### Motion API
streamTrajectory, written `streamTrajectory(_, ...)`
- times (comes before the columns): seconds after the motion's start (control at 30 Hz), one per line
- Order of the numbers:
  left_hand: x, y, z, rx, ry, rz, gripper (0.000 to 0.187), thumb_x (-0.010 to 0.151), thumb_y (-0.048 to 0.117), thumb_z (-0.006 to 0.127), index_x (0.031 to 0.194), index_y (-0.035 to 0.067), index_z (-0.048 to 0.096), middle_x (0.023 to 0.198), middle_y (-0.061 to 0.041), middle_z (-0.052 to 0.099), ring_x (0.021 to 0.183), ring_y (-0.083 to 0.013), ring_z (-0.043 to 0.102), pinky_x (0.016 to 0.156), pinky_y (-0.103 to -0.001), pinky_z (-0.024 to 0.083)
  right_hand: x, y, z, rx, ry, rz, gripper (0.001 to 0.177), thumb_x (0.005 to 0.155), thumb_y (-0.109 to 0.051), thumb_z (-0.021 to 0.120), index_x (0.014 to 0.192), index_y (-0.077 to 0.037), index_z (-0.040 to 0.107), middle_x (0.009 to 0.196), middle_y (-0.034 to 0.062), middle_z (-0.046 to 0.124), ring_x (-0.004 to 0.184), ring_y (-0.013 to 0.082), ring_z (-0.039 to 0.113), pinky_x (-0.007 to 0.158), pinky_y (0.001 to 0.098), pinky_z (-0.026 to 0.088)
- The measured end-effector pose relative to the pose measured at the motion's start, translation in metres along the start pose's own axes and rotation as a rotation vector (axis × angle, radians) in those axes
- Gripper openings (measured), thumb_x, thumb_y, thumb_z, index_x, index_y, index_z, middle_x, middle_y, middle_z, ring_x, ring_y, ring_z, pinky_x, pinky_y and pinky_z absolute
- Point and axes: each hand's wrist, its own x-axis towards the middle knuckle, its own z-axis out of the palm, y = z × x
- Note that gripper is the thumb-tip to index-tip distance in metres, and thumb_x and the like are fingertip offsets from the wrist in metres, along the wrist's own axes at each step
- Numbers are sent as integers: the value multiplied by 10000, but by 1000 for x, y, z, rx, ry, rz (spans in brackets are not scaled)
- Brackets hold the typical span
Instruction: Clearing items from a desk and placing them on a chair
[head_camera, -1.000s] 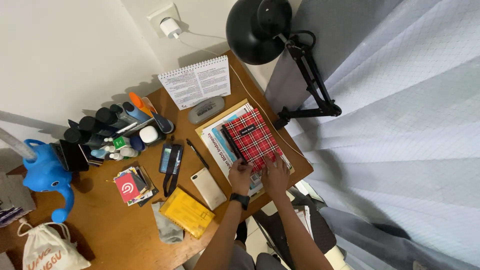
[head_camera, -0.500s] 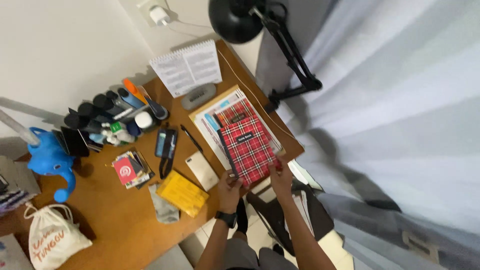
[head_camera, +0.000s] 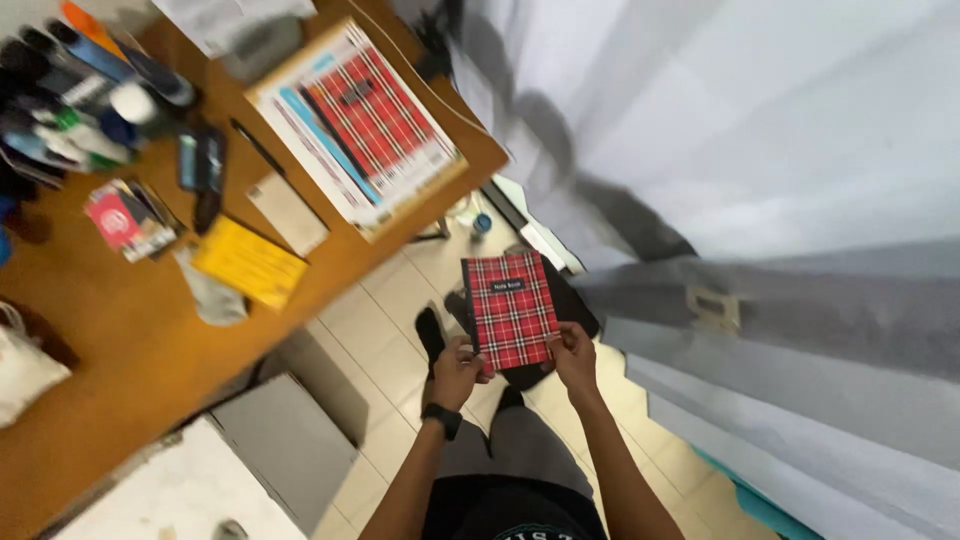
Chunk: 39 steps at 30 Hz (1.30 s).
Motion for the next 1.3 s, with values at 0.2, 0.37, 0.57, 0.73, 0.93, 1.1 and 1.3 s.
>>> streamTrajectory(0.2, 38, -170, 46, 210, 9, -128, 256, 934, 92, 664, 1182, 155, 654, 828, -134, 753, 555, -195, 755, 523, -272, 691, 28, 140, -58, -86, 35, 153, 240, 916, -67, 611, 1141, -119, 676, 784, 115, 711, 450, 238, 689, 449, 300, 492)
streamTrajectory(0.37, 63, -204, 71, 300, 45, -180, 221, 970, 116, 625, 1188, 151, 615, 812, -114, 737, 546, -172, 732, 529, -258, 650, 61, 184, -56, -165, 58, 193, 268, 901, -85, 589, 1148, -144, 676, 822, 102, 729, 485, 226, 710, 505, 277, 502)
streamTrajectory(0.57, 113, -216, 84, 339, 180, -157, 265, 954, 131, 662, 1216, 108, 629, 973, -203, 737, 738, -299, 737, 645, -369, 652, 106, 192, -29, -246, 85, 191, 323, 920, -159, 580, 1220, -201, 692, 1078, 126, 746, 801, 307, 723, 791, 380, 536)
streamTrajectory(0.73, 179, -295, 71, 364, 174, -212, 582, 928, 124, 613, 1501, 122, 512, 1209, -211, 693, 808, -259, 758, 784, -363, 672, 135, 228, -17, -262, 109, 162, 311, 994, -215, 551, 1275, -153, 670, 1135, 173, 751, 823, 321, 765, 888, 436, 553)
streamTrajectory(0.93, 152, -295, 68, 630, 38, -167, 697, 870, 418, 653, 1495, 139, 522, 1410, -142, 634, 1344, -313, 574, 1185, -426, 433, 130, 264, -24, -492, 0, 98, 502, 865, -245, 635, 1358, -151, 645, 1304, 210, 664, 1252, 431, 605, 1096, 528, 469)
streamTrajectory(1.1, 92, -272, 61, 508, 123, -18, 483, 948, 393, 659, 1259, 23, 665, 1182, -199, 715, 1207, -404, 636, 1083, -511, 496, 122, 308, -30, -520, -60, 100, 430, 868, -253, 677, 1276, -123, 720, 1302, 245, 639, 1315, 454, 557, 1122, 540, 435)
streamTrajectory(1.3, 8, -202, 27, 241, 112, -138, 329, 879, 216, 645, 1192, 162, 734, 1121, -56, 746, 1014, -203, 712, 826, -348, 596, 28, 192, -13, -412, -262, -50, 261, 899, -192, 642, 1121, -198, 780, 1084, -9, 792, 1009, 148, 729, 878, 311, 536)
